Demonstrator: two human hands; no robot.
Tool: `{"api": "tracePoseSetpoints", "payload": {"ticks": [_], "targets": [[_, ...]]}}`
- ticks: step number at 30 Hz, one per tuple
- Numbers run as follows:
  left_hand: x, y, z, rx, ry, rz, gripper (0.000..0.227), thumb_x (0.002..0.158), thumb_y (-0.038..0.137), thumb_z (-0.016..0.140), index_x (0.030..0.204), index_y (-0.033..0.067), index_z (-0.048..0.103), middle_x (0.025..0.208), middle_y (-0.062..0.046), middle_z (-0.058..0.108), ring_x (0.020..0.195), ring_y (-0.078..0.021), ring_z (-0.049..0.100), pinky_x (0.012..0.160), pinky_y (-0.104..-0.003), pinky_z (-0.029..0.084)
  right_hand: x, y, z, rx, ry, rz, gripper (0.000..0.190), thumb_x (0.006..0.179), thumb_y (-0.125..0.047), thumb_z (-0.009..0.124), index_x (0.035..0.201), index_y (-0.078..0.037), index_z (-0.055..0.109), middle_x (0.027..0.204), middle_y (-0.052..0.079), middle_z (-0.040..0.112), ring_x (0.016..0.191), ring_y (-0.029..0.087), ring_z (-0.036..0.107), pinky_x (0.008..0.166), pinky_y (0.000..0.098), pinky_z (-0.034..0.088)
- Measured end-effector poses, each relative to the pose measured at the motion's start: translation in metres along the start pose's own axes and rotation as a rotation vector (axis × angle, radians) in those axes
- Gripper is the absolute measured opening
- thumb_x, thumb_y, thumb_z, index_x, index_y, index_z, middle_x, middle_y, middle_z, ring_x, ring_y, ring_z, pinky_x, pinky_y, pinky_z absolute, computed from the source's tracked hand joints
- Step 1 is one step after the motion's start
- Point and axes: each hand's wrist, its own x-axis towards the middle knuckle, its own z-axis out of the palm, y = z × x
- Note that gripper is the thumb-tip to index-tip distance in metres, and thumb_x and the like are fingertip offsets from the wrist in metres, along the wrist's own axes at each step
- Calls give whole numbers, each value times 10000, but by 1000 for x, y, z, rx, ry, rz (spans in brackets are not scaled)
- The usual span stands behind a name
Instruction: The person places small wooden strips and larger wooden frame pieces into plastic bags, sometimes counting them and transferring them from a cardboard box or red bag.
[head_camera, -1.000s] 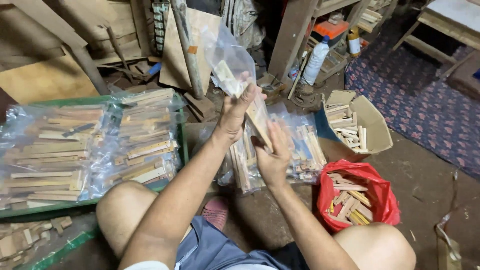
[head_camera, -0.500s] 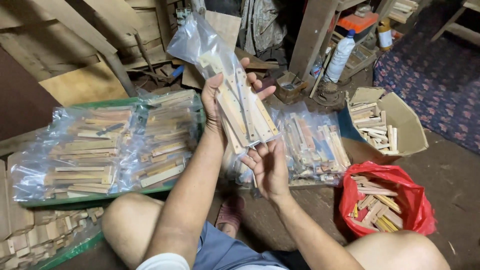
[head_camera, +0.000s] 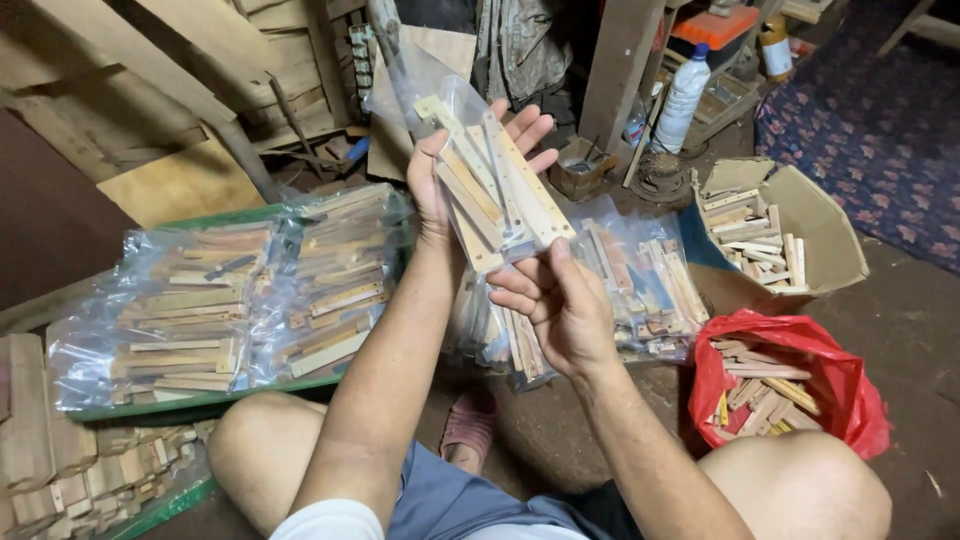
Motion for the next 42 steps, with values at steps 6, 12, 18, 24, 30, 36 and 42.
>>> {"api": "tracePoseSetpoints", "payload": {"ticks": [6,12,18,24,30,36,42], "targets": [[6,5,28,97,245,-13,672,975,302,509,1582,48,373,1468,-278,548,1393,-404,534,1187,-592,451,7,1,2,2,142,27,472,994,-288,626,1223,121,571,1048,226,652,775,203,704,616,245,657],[-23,3,39,836,704,118,608,814,96,831,1369,10,598,1101,-174,740,894,-203,721,771,-294,624,39,55,-96,109,150,223,300,978,-141,672,1189,64,613,1057,173,700,807,233,721,736,394,667],[-79,24,17,1205,1024,244,379,900,274,675,1137,-21,697,714,-57,721,706,-155,665,753,-255,546,44,112,-154,113,85,375,230,978,-142,695,1129,29,663,1110,158,725,941,257,731,892,442,629],[-141,129,9,1562,1339,-69,351,834,139,748,1182,90,757,1151,-99,779,862,-128,739,703,-228,616,63,147,-92,-115,100,462,235,943,-165,749,1045,-24,590,804,35,639,581,118,627,447,205,521],[-195,211,28,1678,1612,-202,329,862,221,729,1174,120,758,1064,-46,788,658,-121,722,468,-235,629,111,202,-47,-416,-61,473,167,984,-170,706,1079,-39,665,812,-9,600,653,53,492,626,172,420],[-249,255,-12,1703,1711,-14,263,860,153,747,1111,79,776,1065,-62,795,806,-127,746,682,-246,634,128,281,-38,-635,-169,636,233,985,-203,714,890,-35,583,698,46,575,502,133,529,446,245,457],[-209,263,15,2389,1109,191,72,879,59,722,911,80,783,859,-62,692,714,-212,634,661,-344,506,132,297,31,-527,4,826,602,1002,-334,571,1358,149,526,1118,279,641,980,320,695,825,375,643]]}}
